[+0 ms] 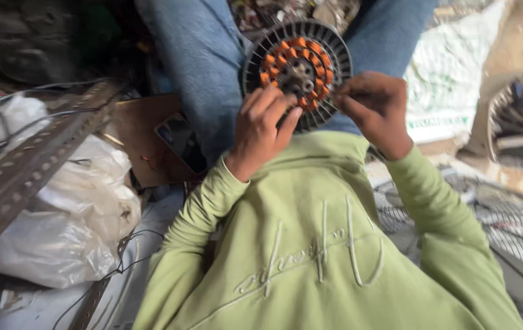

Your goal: The person repairs a copper-wound stator by hand and using shears, cutting wires and arranging them within the metal slots.

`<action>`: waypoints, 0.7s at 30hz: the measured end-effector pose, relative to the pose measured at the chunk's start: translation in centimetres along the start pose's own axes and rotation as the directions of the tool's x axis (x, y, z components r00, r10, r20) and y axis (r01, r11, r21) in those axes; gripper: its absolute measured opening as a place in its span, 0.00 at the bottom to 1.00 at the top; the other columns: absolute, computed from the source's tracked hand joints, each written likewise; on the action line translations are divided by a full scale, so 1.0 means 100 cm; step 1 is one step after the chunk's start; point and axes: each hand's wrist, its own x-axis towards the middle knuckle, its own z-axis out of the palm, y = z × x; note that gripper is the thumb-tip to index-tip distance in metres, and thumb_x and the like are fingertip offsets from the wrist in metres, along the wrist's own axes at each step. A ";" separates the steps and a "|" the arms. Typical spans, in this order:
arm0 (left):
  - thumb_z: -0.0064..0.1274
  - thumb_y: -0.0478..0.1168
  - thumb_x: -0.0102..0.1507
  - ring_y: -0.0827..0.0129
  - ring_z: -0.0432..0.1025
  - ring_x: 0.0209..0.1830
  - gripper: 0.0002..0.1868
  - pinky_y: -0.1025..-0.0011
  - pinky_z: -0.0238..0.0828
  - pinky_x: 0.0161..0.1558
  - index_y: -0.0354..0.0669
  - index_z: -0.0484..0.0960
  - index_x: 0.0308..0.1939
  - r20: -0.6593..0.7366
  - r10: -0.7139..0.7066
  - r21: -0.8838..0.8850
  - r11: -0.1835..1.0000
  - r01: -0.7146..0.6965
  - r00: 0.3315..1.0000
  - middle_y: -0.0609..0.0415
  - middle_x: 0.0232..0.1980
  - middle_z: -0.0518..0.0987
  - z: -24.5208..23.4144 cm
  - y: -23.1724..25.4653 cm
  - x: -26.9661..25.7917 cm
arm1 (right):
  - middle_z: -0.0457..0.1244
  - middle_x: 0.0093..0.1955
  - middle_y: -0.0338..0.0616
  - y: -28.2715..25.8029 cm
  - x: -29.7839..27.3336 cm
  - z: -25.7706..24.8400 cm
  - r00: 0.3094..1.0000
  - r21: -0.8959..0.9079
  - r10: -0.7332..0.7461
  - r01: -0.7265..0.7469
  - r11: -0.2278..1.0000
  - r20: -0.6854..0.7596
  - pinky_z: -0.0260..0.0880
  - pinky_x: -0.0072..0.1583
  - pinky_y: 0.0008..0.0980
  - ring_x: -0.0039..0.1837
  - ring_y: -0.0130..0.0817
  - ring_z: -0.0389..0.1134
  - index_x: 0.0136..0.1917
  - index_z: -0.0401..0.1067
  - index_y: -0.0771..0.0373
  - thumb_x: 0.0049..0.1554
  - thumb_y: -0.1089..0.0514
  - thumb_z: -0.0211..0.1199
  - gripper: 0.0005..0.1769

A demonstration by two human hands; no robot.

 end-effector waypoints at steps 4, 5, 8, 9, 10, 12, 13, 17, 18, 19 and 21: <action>0.61 0.42 0.63 0.53 0.73 0.40 0.12 0.56 0.63 0.41 0.37 0.82 0.45 0.085 -0.020 0.079 0.997 0.014 0.996 0.49 0.40 0.76 0.016 -0.007 -0.002 | 0.70 0.48 0.44 0.019 -0.011 0.002 0.997 -0.151 -0.006 0.017 0.988 0.071 0.72 0.51 0.22 0.50 0.23 0.71 0.49 0.75 0.72 0.59 0.74 0.65 0.04; 0.60 0.41 0.65 0.54 0.72 0.41 0.13 0.57 0.64 0.43 0.37 0.82 0.48 0.026 -0.020 0.065 0.998 0.018 0.999 0.50 0.41 0.77 0.018 -0.006 -0.006 | 0.70 0.48 0.44 0.022 -0.014 0.003 0.998 -0.154 0.001 0.009 0.988 0.064 0.72 0.51 0.22 0.50 0.23 0.71 0.49 0.75 0.72 0.59 0.74 0.65 0.04; 0.59 0.41 0.66 0.57 0.71 0.41 0.13 0.60 0.66 0.44 0.36 0.81 0.50 -0.074 -0.024 -0.063 0.998 0.019 0.997 0.51 0.42 0.76 0.015 0.001 -0.011 | 0.70 0.46 0.42 0.018 -0.006 0.004 0.989 0.035 0.145 -0.146 0.989 0.009 0.71 0.48 0.22 0.47 0.22 0.70 0.49 0.76 0.71 0.61 0.73 0.63 0.03; 0.58 0.41 0.67 0.59 0.71 0.40 0.13 0.62 0.67 0.44 0.35 0.81 0.51 -0.099 -0.050 -0.179 0.983 0.032 0.994 0.51 0.41 0.75 0.013 0.004 -0.013 | 0.70 0.47 0.43 0.013 -0.008 0.008 0.990 0.050 0.083 -0.089 0.995 0.109 0.72 0.49 0.23 0.48 0.23 0.71 0.49 0.76 0.71 0.60 0.73 0.64 0.03; 0.58 0.41 0.67 0.59 0.71 0.40 0.13 0.62 0.67 0.44 0.35 0.81 0.51 -0.107 -0.043 -0.176 0.984 0.024 0.993 0.51 0.41 0.75 0.012 0.004 -0.015 | 0.70 0.48 0.43 0.008 -0.009 0.014 0.977 0.073 0.023 -0.040 0.997 0.214 0.72 0.49 0.23 0.48 0.24 0.71 0.48 0.76 0.71 0.60 0.73 0.64 0.04; 0.56 0.37 0.70 0.67 0.70 0.34 0.06 0.70 0.65 0.37 0.36 0.80 0.41 0.109 -0.202 -0.428 0.874 0.229 0.973 0.52 0.37 0.75 0.013 0.002 -0.017 | 0.70 0.49 0.42 -0.001 -0.005 0.028 0.973 0.124 0.031 -0.061 0.990 0.229 0.73 0.51 0.24 0.50 0.23 0.71 0.52 0.75 0.71 0.59 0.73 0.65 0.07; 0.56 0.37 0.70 0.67 0.70 0.34 0.06 0.70 0.65 0.37 0.36 0.80 0.41 0.101 -0.193 -0.426 0.878 0.218 0.976 0.52 0.37 0.75 0.012 0.000 -0.017 | 0.70 0.50 0.41 -0.006 -0.001 0.031 0.969 0.177 0.048 -0.092 0.980 0.242 0.74 0.53 0.24 0.51 0.23 0.71 0.55 0.73 0.70 0.58 0.72 0.66 0.11; 0.51 0.33 0.72 0.73 0.67 0.34 0.07 0.74 0.63 0.38 0.32 0.79 0.41 0.074 -0.278 -0.614 0.744 0.264 0.958 0.54 0.39 0.73 0.009 -0.007 -0.024 | 0.71 0.47 0.47 -0.003 0.034 0.000 0.923 0.117 0.016 -0.066 0.991 0.383 0.77 0.51 0.29 0.48 0.29 0.73 0.57 0.75 0.71 0.61 0.70 0.67 0.10; 0.49 0.33 0.72 0.75 0.67 0.35 0.07 0.75 0.64 0.38 0.32 0.78 0.41 0.070 -0.331 -0.699 0.657 0.283 0.941 0.55 0.41 0.73 0.009 -0.008 -0.024 | 0.71 0.48 0.49 0.002 0.049 -0.020 0.938 0.024 -0.049 0.043 0.999 0.343 0.78 0.51 0.31 0.49 0.32 0.75 0.55 0.76 0.72 0.62 0.70 0.67 0.07; 0.49 0.33 0.72 0.75 0.67 0.35 0.07 0.75 0.64 0.38 0.32 0.78 0.41 0.063 -0.324 -0.697 0.662 0.273 0.944 0.55 0.41 0.73 0.009 -0.008 -0.025 | 0.72 0.47 0.47 0.012 0.068 -0.039 0.967 0.166 -0.112 0.074 0.983 0.230 0.77 0.46 0.29 0.45 0.31 0.74 0.54 0.73 0.67 0.63 0.67 0.66 0.06; 0.45 0.35 0.74 0.78 0.69 0.38 0.07 0.77 0.68 0.43 0.33 0.75 0.46 0.050 -0.326 -0.752 0.610 0.250 0.944 0.57 0.45 0.72 0.005 -0.007 -0.026 | 0.71 0.47 0.46 0.034 0.125 -0.090 0.963 -0.007 -0.270 0.270 0.963 0.016 0.72 0.45 0.28 0.43 0.30 0.71 0.52 0.73 0.66 0.67 0.68 0.64 0.01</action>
